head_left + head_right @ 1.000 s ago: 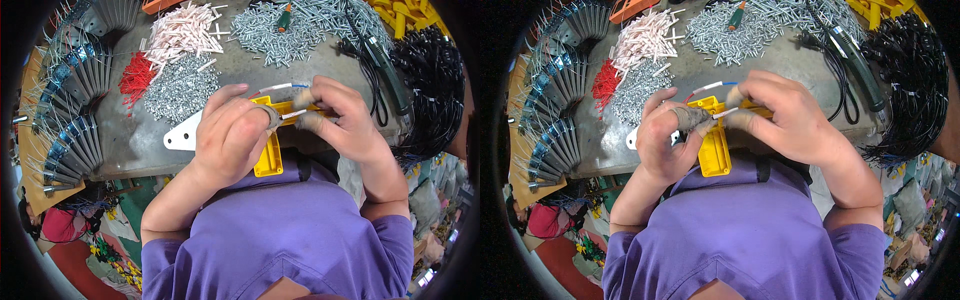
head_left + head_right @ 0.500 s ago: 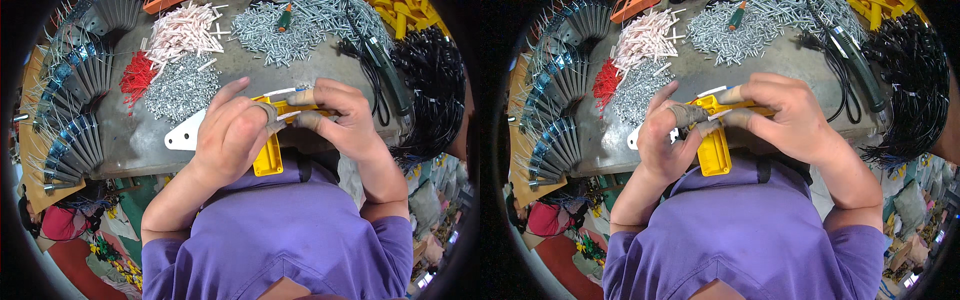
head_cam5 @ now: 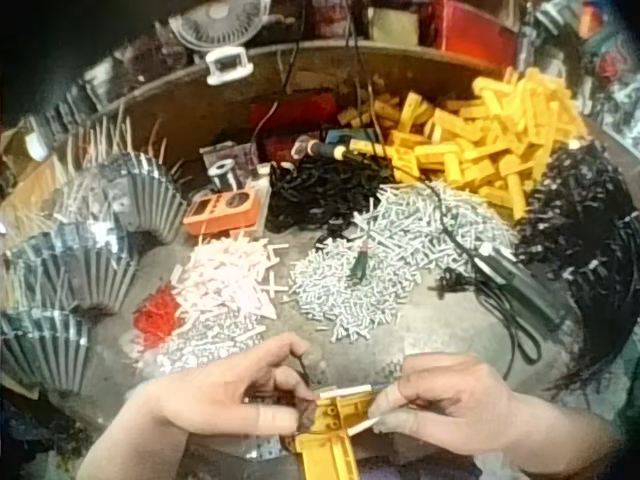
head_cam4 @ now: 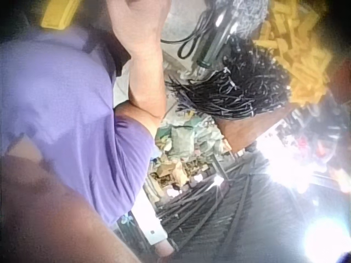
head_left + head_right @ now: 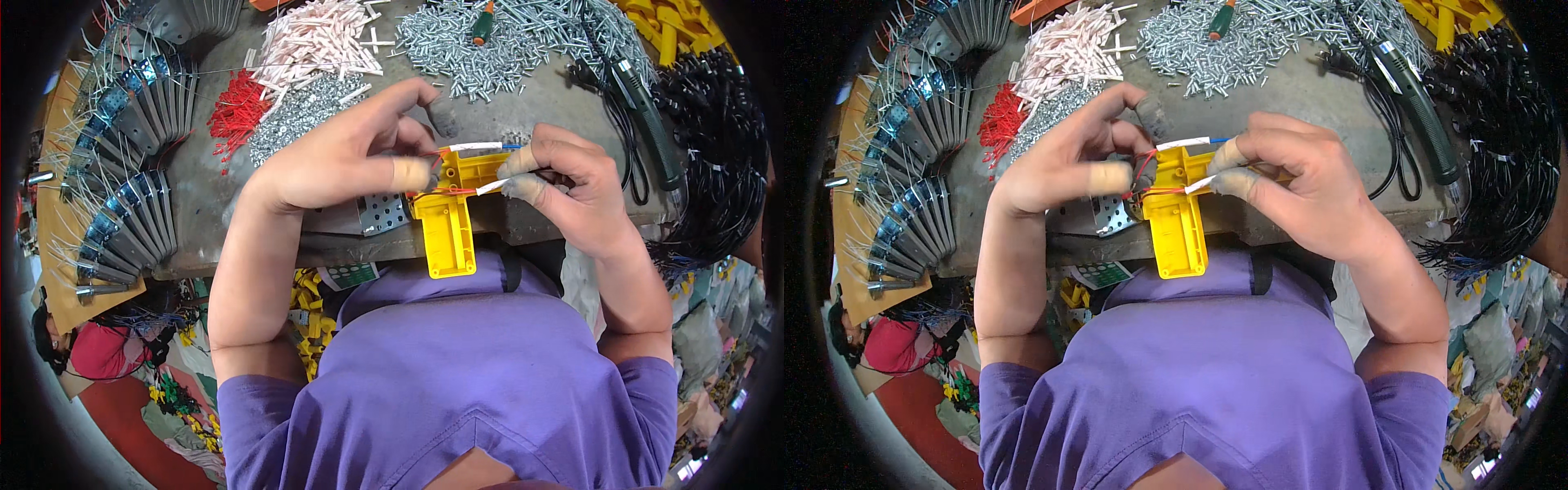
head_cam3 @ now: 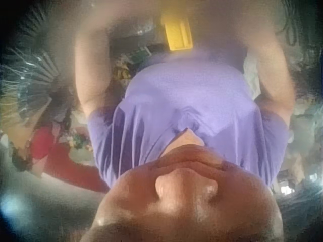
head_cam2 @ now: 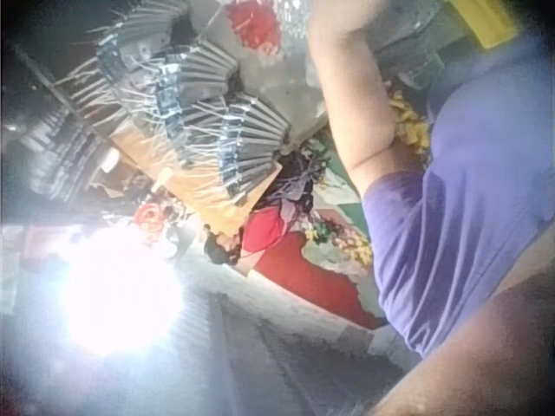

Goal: The person connects and solders wires into a plastic casing with a soldering iron, attaches the casing to a metal plate, secures the casing with screws using an electric screwdriver, applies a sticker, and sets the assembled device aside.

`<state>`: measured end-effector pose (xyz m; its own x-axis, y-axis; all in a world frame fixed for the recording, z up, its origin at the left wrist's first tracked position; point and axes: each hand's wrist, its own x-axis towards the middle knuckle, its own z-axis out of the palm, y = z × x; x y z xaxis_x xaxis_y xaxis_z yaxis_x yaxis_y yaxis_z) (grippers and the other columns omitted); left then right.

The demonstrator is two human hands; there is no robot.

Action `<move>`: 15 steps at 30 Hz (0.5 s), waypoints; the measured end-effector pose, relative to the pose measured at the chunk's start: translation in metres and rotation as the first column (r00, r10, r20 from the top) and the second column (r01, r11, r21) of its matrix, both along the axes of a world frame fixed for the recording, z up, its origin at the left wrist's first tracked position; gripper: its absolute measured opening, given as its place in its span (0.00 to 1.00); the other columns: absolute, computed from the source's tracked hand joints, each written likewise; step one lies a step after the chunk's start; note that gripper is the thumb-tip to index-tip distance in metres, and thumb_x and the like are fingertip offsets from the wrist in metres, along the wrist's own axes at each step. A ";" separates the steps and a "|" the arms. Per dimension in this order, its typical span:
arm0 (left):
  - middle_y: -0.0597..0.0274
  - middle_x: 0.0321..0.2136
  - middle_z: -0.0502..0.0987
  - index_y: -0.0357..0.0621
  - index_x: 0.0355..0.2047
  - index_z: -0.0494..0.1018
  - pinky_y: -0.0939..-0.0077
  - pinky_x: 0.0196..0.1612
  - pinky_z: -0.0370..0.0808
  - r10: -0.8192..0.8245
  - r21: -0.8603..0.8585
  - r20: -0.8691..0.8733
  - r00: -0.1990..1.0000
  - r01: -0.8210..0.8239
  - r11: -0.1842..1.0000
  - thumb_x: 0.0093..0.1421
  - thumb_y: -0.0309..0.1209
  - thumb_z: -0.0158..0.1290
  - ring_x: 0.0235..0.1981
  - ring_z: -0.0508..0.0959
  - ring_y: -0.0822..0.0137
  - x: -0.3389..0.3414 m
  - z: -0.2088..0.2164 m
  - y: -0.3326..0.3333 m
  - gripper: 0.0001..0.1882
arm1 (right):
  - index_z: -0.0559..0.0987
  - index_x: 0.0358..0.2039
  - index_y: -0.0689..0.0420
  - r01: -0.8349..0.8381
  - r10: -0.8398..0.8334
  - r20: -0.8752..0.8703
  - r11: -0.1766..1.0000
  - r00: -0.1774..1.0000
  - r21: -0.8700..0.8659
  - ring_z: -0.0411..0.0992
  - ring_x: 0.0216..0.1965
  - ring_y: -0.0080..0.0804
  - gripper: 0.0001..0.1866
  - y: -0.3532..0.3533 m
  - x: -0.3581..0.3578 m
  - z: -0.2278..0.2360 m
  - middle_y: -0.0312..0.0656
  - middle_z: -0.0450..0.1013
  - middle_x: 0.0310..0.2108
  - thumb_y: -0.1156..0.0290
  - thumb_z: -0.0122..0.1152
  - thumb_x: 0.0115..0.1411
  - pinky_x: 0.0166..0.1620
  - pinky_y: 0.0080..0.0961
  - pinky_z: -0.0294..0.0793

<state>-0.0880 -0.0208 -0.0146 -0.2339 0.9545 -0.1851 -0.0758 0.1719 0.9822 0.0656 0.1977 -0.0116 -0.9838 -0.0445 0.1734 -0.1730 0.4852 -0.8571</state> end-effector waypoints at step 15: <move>0.51 0.31 0.73 0.40 0.43 0.64 0.58 0.35 0.72 0.351 0.278 -0.830 0.434 -0.223 0.934 0.47 0.19 0.52 0.33 0.75 0.48 0.058 -0.013 0.018 0.20 | 0.78 0.32 0.60 -0.149 0.147 0.027 0.978 0.989 0.142 0.70 0.27 0.38 0.08 0.005 -0.005 0.012 0.41 0.70 0.25 0.72 0.63 0.51 0.30 0.29 0.68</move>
